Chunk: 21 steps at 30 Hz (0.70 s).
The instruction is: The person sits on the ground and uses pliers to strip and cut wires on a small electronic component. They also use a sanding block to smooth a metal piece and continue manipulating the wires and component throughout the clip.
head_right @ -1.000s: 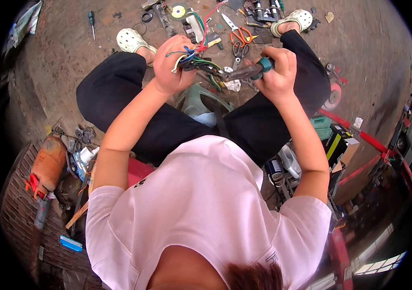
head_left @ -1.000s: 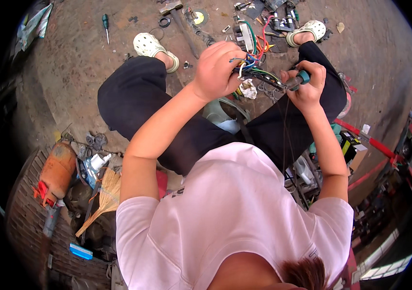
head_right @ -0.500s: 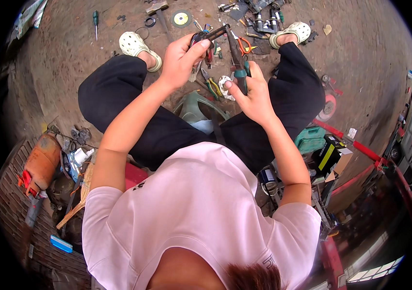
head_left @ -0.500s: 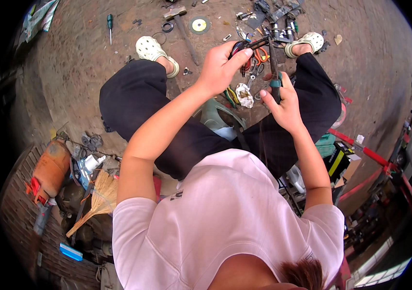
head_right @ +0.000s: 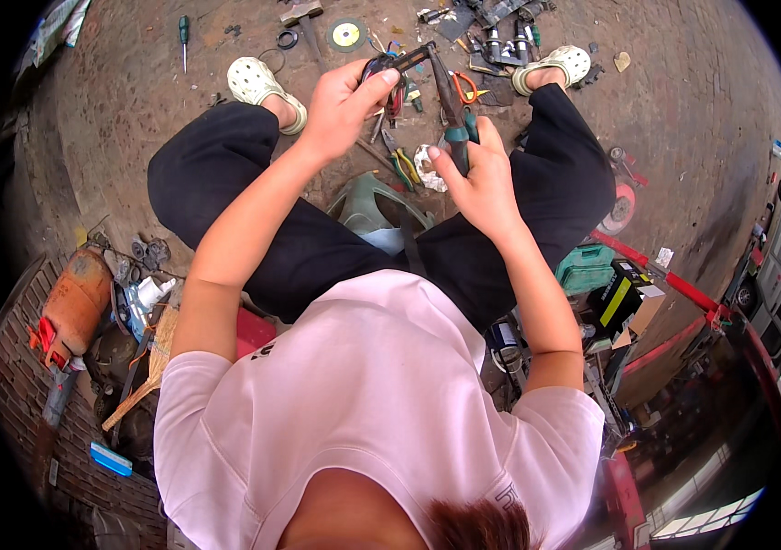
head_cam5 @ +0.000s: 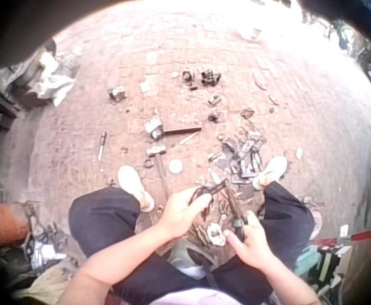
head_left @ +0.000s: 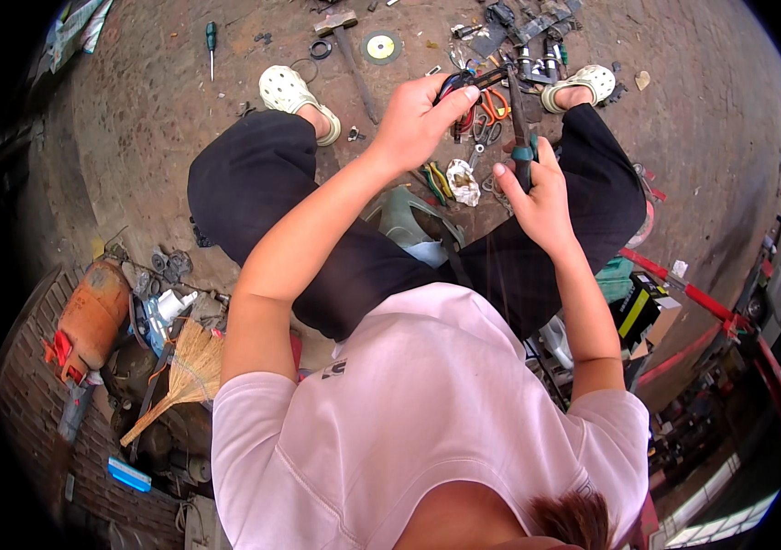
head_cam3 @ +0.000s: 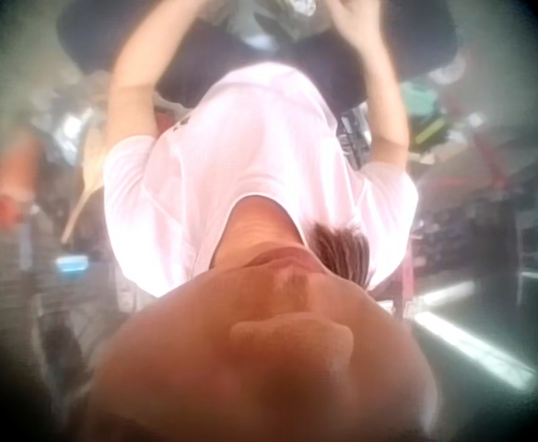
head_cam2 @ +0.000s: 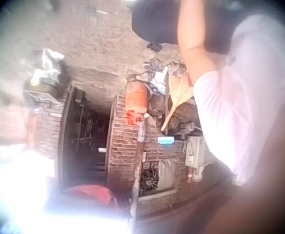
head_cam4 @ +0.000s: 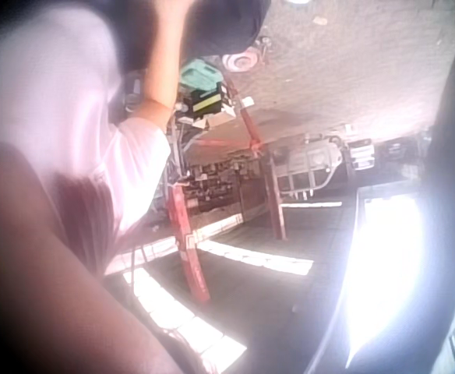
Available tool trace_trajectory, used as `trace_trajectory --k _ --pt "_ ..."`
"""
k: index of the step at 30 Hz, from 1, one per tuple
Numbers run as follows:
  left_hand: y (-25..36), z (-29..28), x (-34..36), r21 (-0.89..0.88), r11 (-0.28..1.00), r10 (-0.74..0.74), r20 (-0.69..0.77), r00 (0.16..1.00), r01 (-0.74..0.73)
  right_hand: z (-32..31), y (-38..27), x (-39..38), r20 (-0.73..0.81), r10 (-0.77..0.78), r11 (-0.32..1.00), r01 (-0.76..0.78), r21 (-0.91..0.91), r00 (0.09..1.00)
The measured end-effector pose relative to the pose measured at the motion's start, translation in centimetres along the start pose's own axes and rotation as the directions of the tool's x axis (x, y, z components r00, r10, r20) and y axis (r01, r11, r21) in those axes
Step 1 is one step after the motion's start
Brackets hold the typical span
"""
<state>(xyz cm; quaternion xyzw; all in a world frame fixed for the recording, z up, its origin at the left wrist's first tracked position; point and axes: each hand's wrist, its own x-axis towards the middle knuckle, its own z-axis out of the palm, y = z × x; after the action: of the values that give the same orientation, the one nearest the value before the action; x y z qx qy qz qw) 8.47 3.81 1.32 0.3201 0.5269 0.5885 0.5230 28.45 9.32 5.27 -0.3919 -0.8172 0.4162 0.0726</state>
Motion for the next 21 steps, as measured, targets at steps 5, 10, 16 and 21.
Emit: trace_trajectory --k 5,10,16,21 --pt "-0.4 0.0 0.1 -0.009 0.999 -0.03 0.005 1.0 0.03 0.0 -0.3 0.0 -0.016 -0.014 1.0 0.014 -0.027 1.0" --pt "-0.2 -0.8 0.2 -0.036 0.996 -0.074 0.052 0.996 0.076 0.0 -0.7 -0.8 0.238 0.142 0.862 -0.239 0.447 0.961" --pt "-0.3 -1.3 0.3 -0.082 0.989 -0.119 0.079 0.99 0.125 0.5 -1.7 -1.4 0.505 0.055 0.239 -0.503 0.831 0.861" --pt "0.9 -1.3 0.0 -0.121 0.983 -0.123 0.099 0.987 0.135 0.6 -3.1 -1.7 0.517 -0.001 -0.015 -0.517 0.856 0.856"
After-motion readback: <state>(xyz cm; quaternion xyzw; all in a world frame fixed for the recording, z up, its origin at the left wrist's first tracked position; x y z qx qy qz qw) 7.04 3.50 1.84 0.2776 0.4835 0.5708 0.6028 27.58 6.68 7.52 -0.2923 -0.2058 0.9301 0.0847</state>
